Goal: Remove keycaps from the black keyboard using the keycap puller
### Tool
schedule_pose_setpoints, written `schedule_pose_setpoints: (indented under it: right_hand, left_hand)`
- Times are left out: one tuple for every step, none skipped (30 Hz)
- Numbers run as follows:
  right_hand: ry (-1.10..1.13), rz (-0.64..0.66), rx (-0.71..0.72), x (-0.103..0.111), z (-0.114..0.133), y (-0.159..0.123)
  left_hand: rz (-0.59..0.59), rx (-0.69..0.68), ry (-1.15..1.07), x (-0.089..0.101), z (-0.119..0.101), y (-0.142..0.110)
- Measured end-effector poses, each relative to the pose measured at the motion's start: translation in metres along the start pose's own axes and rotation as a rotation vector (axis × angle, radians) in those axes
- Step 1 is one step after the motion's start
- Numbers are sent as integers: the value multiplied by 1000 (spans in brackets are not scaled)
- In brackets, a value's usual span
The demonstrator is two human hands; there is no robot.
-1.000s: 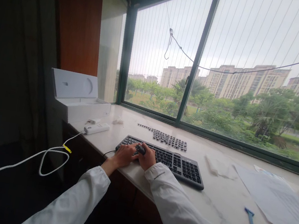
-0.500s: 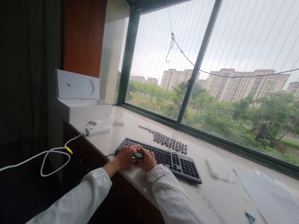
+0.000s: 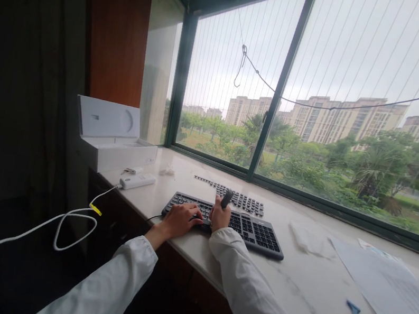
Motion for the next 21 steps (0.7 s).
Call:
schedule_pose_setpoints:
  right_hand:
    - [43, -23, -24, 2, -2, 1]
    - [81, -47, -43, 4, -4, 1]
    - [112, -71, -55, 6, -6, 2]
    - [127, -97, -58, 8, -6, 2]
    - [127, -122, -57, 10, -7, 2]
    - [115, -148, -50, 12, -7, 1]
    - [90, -171, -38, 14, -6, 1]
    - [55, -184, -26, 14, -5, 0]
    - [8, -192, -12, 14, -4, -1]
    - [-57, -192, 7, 14, -3, -3]
    - [-142, -188, 37, 12, 0, -5]
    - [-249, -184, 78, 10, 4, -7]
    - [-369, -178, 131, 7, 9, -9]
    - [-490, -170, 195, 3, 14, -12]
    - [-597, -156, 262, -1, 19, -15]
    - [-680, -132, 321, -6, 23, -18]
    - [-734, -107, 365, -11, 26, -20]
    - [-763, -89, 392, -13, 27, -22]
    - [-773, -85, 400, -14, 27, -22]
    - [-772, -102, 389, -12, 27, -21]
    - [-759, -135, 363, -7, 25, -19]
  left_hand:
    - [8, 2, 2, 0, 0, 0]
    - [16, 6, 5, -1, 0, 0]
    - [24, 12, 9, -1, 0, 0]
    - [32, 19, 15, -2, 0, 0]
    - [41, 23, 23, -2, 0, 0]
    - [48, 26, 31, -2, 0, 0]
    - [54, 28, 37, -2, 0, 0]
    - [57, 29, 42, -2, -1, 0]
    - [58, 30, 45, -2, -1, -1]
    - [58, 32, 47, -1, -1, -1]
    - [60, 35, 49, -1, -2, -1]
    - [66, 42, 52, 0, -2, -1]
    - [76, 50, 57, 0, -2, -1]
    - [88, 60, 64, -1, -1, -1]
    - [100, 70, 71, -1, -1, -1]
    - [109, 78, 79, -1, 0, -1]
    - [114, 80, 85, -2, 0, -1]
    - [114, 77, 88, -3, 1, -1]
    - [108, 70, 87, -3, 1, 0]
    - [98, 60, 83, -3, 1, 0]
    - [85, 49, 75, -4, 2, 0]
Point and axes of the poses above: each hand's wrist, its own y-axis towards the middle knuckle, its own x-axis out of the back of the hand, z = x × y, the point moved 7 cm from there along y, towards the middle knuckle, and after that the axes turned 3 degrees about x, right-handed, at the moved point
